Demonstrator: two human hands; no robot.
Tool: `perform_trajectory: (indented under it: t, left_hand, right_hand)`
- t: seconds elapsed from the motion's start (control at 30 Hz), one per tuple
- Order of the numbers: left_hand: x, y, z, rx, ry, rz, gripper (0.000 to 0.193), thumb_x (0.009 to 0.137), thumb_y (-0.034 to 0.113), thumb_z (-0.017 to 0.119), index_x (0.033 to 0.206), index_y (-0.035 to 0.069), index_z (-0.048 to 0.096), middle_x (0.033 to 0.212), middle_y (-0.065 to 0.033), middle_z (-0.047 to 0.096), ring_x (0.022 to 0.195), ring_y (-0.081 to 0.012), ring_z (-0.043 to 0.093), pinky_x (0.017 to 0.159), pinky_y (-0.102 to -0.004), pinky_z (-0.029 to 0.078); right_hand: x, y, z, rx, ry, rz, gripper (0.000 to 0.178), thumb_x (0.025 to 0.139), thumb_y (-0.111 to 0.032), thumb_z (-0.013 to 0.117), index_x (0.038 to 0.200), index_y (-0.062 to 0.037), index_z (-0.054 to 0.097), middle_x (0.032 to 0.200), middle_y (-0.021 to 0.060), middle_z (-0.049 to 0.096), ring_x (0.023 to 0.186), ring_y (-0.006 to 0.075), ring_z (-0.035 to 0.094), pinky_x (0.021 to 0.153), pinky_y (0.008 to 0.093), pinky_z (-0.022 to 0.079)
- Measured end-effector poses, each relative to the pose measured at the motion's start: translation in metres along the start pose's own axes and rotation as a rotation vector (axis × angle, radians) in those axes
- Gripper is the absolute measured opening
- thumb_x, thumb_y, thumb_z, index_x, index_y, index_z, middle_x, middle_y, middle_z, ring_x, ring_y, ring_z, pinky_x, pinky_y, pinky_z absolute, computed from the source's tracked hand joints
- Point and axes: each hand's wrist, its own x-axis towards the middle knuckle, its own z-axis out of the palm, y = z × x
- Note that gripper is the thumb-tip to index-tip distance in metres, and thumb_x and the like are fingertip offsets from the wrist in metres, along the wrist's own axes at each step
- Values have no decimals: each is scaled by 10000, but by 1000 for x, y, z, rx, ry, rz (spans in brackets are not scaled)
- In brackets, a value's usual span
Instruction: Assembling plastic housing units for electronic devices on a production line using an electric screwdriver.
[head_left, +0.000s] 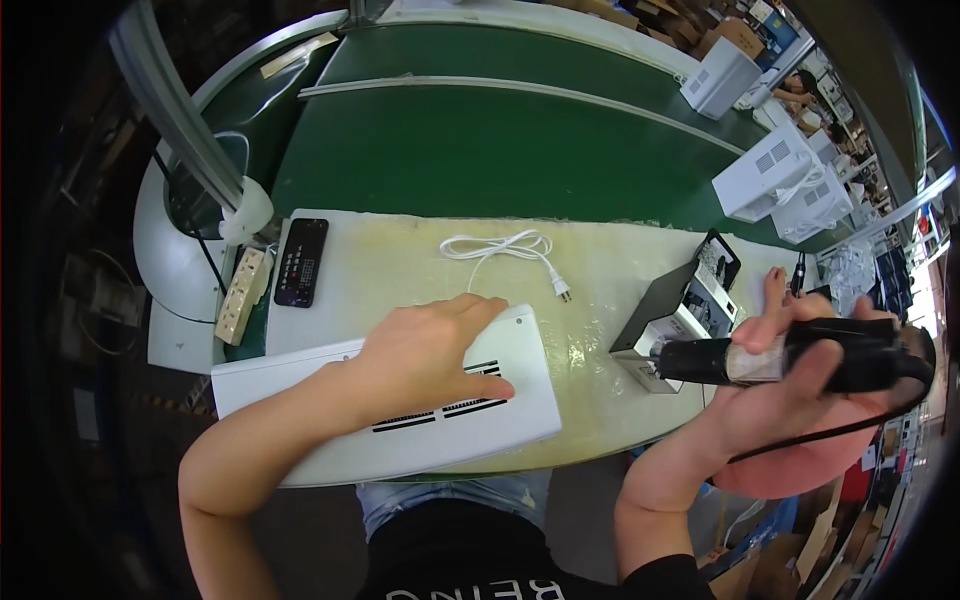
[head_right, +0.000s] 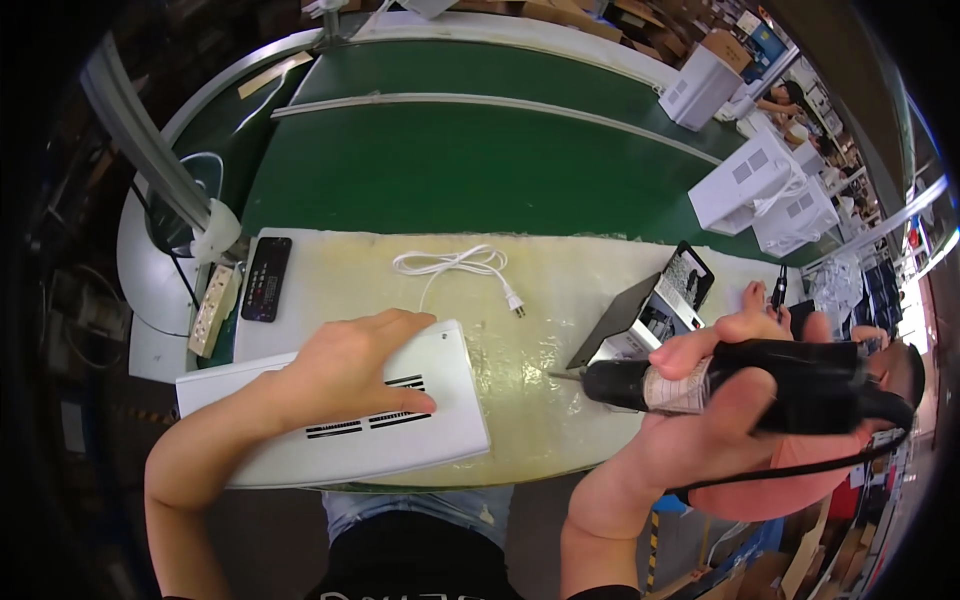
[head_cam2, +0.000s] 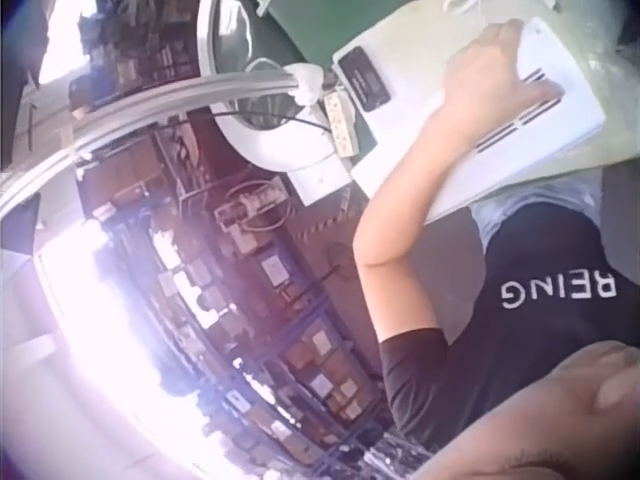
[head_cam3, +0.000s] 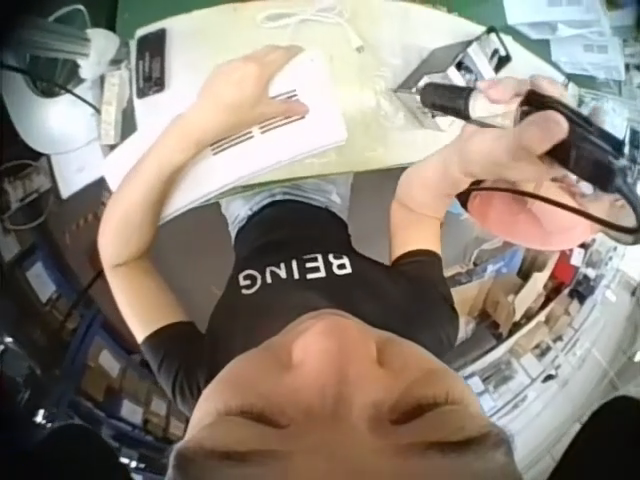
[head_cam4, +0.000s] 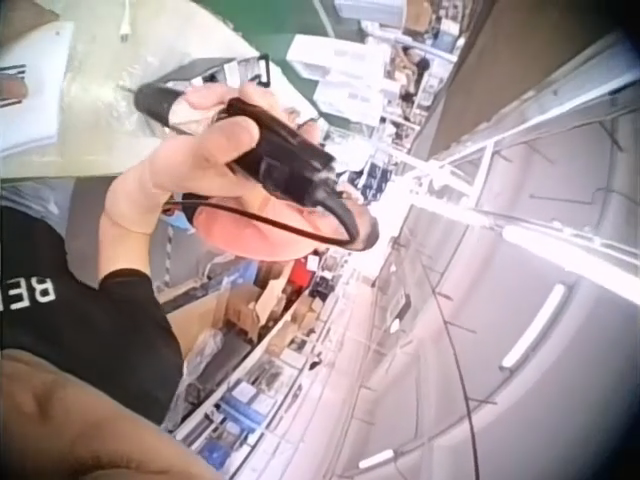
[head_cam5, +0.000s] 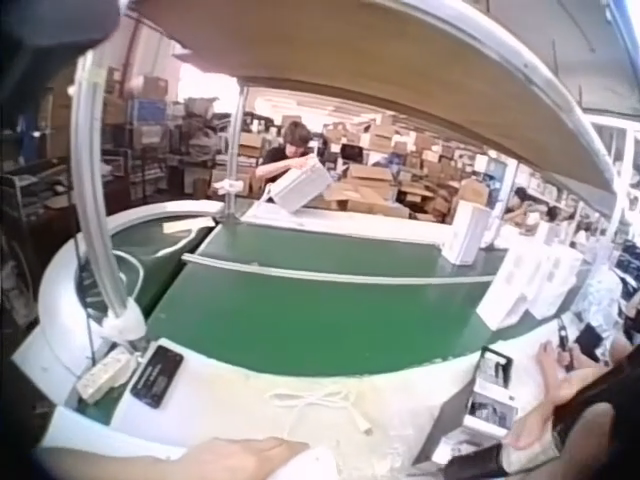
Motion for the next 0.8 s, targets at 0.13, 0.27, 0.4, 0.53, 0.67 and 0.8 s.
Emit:
perform_trajectory:
  t: [0.13,0.27,0.4,0.53,0.67,0.8]
  left_hand:
    - [-1,-2,2,-14,18,20,682,716,413,728,1215,3,510,1088,-161,600,948,-322,608,801,-390,493]
    - [-1,-5,5,-37,47,38,678,716,407,729,1211,-2,511,1080,-163,603,940,-321,611,788,-389,499]
    - [0,-6,5,-42,39,33,680,711,400,734,1203,-13,510,1060,-164,608,929,-318,614,779,-390,504]
    - [-1,-6,4,-49,46,31,686,705,396,740,1200,-19,507,1034,-158,611,909,-317,619,763,-385,511]
    - [0,-6,3,-39,43,27,687,705,394,741,1201,-18,506,1012,-154,612,893,-317,621,750,-384,513]
    - [2,-3,3,-42,38,28,686,704,384,746,1205,-17,503,1002,-151,613,882,-318,623,746,-387,513]
  right_hand:
    - [5,-50,52,211,-91,134,581,926,-343,531,1327,2,294,979,163,540,630,193,534,629,389,491]
    - [4,-50,70,607,-182,335,579,923,-299,546,1342,3,284,973,184,533,609,208,522,583,375,477]
    - [-1,-55,86,552,-149,349,596,920,-305,554,1320,39,277,938,183,535,578,196,509,568,344,474]
    - [-2,-55,92,500,-138,349,605,922,-316,548,1310,56,270,924,178,529,572,188,503,560,327,469]
    - [-6,-60,96,376,-130,335,613,925,-319,539,1316,58,255,924,174,523,569,181,499,553,322,467]
    - [-7,-63,100,249,-120,323,622,927,-322,531,1322,60,239,923,170,516,566,174,494,546,316,465]
